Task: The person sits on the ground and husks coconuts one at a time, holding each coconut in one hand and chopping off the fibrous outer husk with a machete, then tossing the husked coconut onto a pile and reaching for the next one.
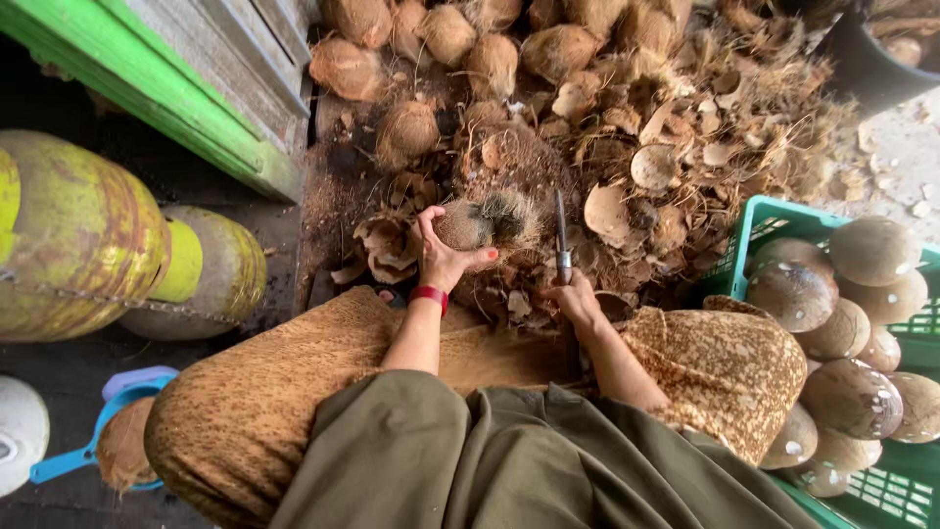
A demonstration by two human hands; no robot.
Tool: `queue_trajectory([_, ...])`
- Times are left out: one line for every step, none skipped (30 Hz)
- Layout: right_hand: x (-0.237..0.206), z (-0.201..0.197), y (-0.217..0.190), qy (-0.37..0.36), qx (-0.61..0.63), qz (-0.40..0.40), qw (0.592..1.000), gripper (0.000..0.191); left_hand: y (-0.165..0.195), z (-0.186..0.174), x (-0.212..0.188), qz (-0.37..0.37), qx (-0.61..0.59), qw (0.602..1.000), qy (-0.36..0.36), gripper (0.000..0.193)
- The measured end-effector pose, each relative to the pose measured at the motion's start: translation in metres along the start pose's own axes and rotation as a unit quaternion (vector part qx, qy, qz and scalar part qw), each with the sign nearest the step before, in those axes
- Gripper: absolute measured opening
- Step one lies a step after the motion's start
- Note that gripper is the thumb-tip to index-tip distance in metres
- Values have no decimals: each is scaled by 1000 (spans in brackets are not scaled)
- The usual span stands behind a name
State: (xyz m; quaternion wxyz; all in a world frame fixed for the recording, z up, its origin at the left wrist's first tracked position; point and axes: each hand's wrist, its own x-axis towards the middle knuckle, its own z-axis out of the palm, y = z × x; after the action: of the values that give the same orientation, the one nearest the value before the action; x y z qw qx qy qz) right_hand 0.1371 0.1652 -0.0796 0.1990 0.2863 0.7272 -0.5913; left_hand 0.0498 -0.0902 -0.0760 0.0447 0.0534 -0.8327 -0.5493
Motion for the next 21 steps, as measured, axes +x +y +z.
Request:
queue_trajectory([-2, -1, -6, 6, -27, -24, 999, 24, 0, -3, -1, -73, -20, 997, -9, 120])
queue_trajectory([-6, 2, -16, 14, -19, -20, 1000, 21, -2, -4, -2, -126, -58, 990, -13, 120])
queue_trajectory([-13, 5, -30, 24, -12, -21, 999, 18, -1, -3, -1, -175, -97, 980, -15, 120])
queue_trajectory([-23, 6, -46, 33, -7, -17, 999, 17, 3, -2, 0, -227, -137, 964, -20, 121])
queue_trajectory([-37, 6, -62, 20, 21, -28, 999, 13, 9, -2, 1, -179, -71, 981, -23, 119])
queue_trajectory([-52, -1, -80, 10, 49, -38, 998, 10, 17, 1, 1, -131, -6, 991, -28, 117])
queue_trajectory([-67, -11, -99, 0, 78, -51, 996, 8, 26, 3, 3, -78, 59, 995, -33, 115])
queue_trajectory([-84, -20, -117, 1, 77, -127, 989, 8, 37, 6, 4, -21, 110, 993, -31, 118])
queue_trajectory([-99, -29, -132, 2, 77, -199, 977, 10, 46, 9, 3, 36, 162, 986, -33, 122])
queue_trajectory([-113, -38, -144, -1, 89, -293, 952, 12, 55, 13, 1, 91, 213, 972, -37, 125])
queue_trajectory([-122, -43, -153, -4, 99, -382, 919, 14, 63, 17, -1, 108, 225, 968, -31, 132])
queue_trajectory([-126, -43, -159, 0, 107, -455, 884, 13, 70, 21, -4, 124, 236, 963, -27, 138])
queue_trajectory([-126, -40, -159, 3, 113, -525, 843, 12, 74, 24, -7, 139, 247, 959, -20, 145])
queue_trajectory([-123, -35, -154, 4, 118, -594, 796, 13, 77, 27, -9, 119, 260, 958, -31, 142])
queue_trajectory([-118, -21, -141, 31, 129, -599, 790, 15, 77, 29, -10, 101, 272, 956, -39, 138])
queue_trajectory([-111, -5, -124, 56, 139, -606, 781, 17, 76, 30, -10, 84, 282, 955, -43, 135])
queue_trajectory([-104, 8, -103, 38, 71, -455, 887, 17, 73, 31, -9, 80, 264, 961, -35, 130])
queue_trajectory([-94, 18, -84, 17, -1, -286, 958, 18, 69, 30, -7, 75, 246, 966, -29, 124])
queue_trajectory([-83, 21, -67, -30, 24, -122, 992, 17, 64, 30, -6, 70, 226, 971, -25, 119])
queue_trajectory([-75, 22, -52, -79, 49, 46, 995, 17, 58, 29, -5, 36, 197, 978, -61, 116])
queue_trajectory([-69, 25, -41, -89, 77, 28, 993, 14, 52, 26, -3, 7, 170, 981, -96, 113])
